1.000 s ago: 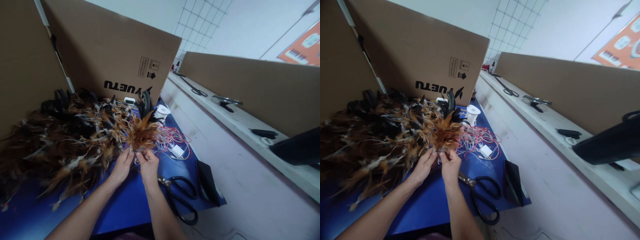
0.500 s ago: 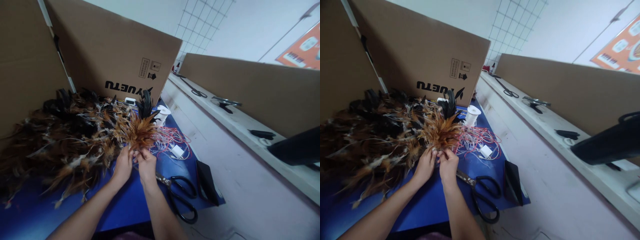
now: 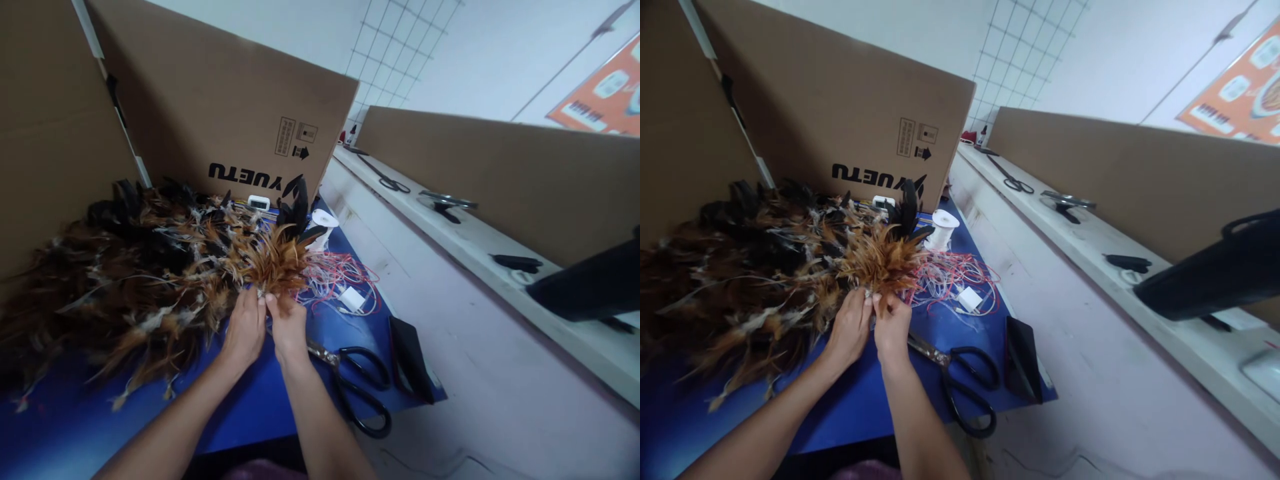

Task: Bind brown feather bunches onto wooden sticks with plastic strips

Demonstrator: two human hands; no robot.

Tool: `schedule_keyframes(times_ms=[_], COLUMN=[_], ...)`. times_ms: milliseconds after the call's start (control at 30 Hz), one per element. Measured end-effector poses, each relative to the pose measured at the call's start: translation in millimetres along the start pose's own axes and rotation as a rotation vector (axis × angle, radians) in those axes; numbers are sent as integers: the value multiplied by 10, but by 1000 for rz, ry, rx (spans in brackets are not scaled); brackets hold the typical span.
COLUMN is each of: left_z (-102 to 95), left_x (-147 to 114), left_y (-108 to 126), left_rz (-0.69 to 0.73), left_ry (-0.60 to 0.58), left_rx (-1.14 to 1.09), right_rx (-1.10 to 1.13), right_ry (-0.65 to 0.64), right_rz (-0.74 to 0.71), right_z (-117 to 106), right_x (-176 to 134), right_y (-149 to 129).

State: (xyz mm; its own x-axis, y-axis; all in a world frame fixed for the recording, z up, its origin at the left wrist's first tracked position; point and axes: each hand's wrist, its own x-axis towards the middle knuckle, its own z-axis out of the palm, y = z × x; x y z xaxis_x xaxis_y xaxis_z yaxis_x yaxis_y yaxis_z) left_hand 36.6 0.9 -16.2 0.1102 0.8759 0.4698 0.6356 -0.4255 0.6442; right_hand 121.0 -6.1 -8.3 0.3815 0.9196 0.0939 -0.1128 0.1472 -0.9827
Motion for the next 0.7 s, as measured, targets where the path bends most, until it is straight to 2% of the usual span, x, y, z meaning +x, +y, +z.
schedule_keyframes(times_ms=[133,333,533,700], left_z=[-35,-64,-27,-24], left_x=[17,58,80,79], left_y=[24,-17,-103,-82], left_rz=[11,-117,-241,-332], left_ry=[20,33,-11,-7], left_rx=[-83,-228,-463,-596], right_rx=[40,46,145,181], right_ry=[-18,-39,-45,-55], right_rz=[-26,-15,36,22], right_z=[-35,-83,-75,-85], right_x=[15,37,32,26], right_y=[6,84,73,71])
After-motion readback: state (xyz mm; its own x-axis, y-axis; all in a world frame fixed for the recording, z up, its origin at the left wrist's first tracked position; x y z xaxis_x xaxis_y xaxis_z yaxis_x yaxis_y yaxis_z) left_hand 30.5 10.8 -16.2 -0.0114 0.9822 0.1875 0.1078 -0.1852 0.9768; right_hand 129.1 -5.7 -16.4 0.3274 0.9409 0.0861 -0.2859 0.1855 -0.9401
